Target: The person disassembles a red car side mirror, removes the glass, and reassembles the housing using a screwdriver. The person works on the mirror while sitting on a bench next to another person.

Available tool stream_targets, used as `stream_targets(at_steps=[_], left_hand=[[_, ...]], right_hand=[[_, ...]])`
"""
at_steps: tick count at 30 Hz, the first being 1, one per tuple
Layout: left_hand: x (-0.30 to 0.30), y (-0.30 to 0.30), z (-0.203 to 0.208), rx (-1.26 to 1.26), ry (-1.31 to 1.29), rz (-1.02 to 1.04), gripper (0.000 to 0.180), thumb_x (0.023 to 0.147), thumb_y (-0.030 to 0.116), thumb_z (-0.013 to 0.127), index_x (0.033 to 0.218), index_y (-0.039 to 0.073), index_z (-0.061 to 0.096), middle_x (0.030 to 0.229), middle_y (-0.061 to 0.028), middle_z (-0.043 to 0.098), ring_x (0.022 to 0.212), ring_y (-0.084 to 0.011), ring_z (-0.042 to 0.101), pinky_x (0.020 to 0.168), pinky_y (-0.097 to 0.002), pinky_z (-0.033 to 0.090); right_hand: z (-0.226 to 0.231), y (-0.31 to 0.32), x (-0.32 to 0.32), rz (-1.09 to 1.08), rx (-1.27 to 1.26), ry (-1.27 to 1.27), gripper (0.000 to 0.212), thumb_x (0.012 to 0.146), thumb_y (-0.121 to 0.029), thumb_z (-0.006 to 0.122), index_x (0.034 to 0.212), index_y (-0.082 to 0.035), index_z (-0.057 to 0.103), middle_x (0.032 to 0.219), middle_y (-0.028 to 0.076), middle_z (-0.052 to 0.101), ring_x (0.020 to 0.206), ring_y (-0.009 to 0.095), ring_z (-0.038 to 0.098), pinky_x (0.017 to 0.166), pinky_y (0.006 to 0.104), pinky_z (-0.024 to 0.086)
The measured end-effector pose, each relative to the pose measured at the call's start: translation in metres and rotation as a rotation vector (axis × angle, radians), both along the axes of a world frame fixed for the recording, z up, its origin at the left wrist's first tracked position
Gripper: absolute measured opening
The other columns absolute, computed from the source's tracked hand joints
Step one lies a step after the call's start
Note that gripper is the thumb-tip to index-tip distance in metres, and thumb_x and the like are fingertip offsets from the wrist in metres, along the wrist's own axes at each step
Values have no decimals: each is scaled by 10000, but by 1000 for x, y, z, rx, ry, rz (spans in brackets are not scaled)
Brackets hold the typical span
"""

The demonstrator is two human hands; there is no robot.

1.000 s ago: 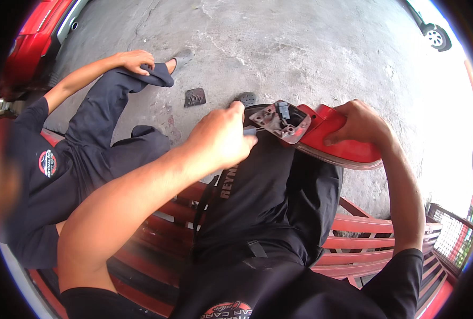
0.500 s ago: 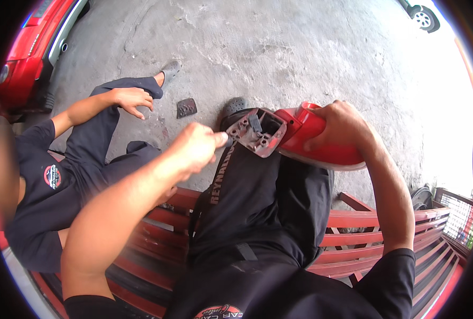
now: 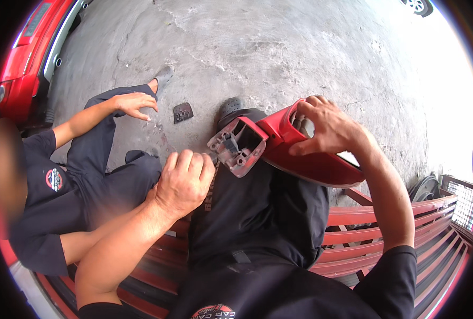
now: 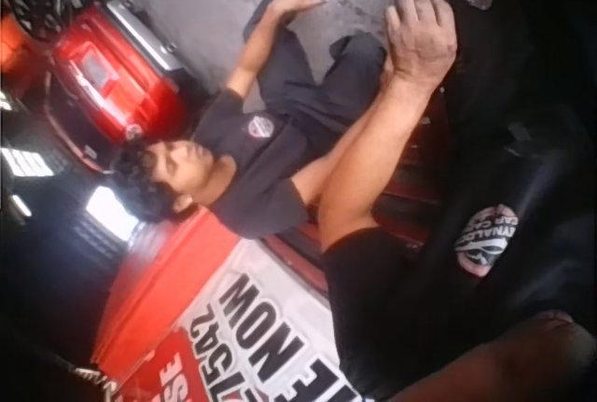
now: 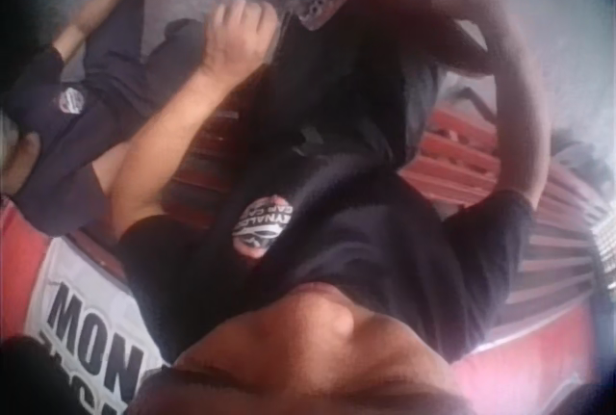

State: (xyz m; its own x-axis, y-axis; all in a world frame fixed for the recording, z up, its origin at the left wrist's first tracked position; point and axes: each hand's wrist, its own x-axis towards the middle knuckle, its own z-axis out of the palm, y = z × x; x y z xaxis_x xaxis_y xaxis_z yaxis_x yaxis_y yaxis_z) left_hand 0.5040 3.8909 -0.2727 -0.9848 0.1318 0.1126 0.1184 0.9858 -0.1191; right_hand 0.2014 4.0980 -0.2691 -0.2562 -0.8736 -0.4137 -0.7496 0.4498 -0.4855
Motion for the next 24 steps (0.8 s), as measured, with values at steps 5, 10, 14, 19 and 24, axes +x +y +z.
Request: stream_targets(at_steps=[5, 10, 14, 19, 24], left_hand=[[0, -13, -29, 408, 41, 206, 271, 909, 208, 766, 1022, -22, 678, 794, -130, 604, 745, -325, 596, 669, -430, 501], [-31, -31, -6, 1733, -724, 1275, 362, 1021, 312, 700, 949, -36, 630, 691, -65, 639, 641, -136, 615, 625, -293, 491], [-21, -7, -1, 1021, -419, 825, 453, 811, 190, 890, 1048, -39, 580, 896, -202, 729, 807, -279, 731, 759, -394, 566], [-13, 3, 2, 587, -145, 500, 244, 891, 90, 777, 1038, -12, 610, 902, -212, 725, 800, -442, 710, 711, -436, 556], [-20, -9, -1, 1004, -515, 852, 363, 1059, 320, 633, 915, -10, 675, 691, -122, 638, 544, -220, 599, 546, -367, 490]], right_hand=[[-25, 17, 1, -33, -42, -126, 1100, 686, -507, 870, 1477, 84, 383, 1422, 283, 460, 1321, 464, 536, 1120, 511, 455], [-18, 11, -8, -50, 56, -179, 1146, 666, -487, 882, 1506, 80, 347, 1424, 293, 457, 1342, 472, 525, 1118, 517, 456], [-13, 10, -3, -108, -35, -175, 1235, 647, -473, 903, 1610, -1, 290, 1480, 297, 427, 1357, 463, 523, 1143, 503, 453], [-6, 4, -4, -13, 17, -173, 1277, 600, -491, 934, 1655, -107, 327, 1569, 292, 354, 1402, 489, 477, 1167, 522, 437], [5, -2, -5, -23, 95, -103, 1237, 600, -455, 938, 1644, -116, 368, 1646, 295, 294, 1431, 501, 468, 1172, 523, 449]])
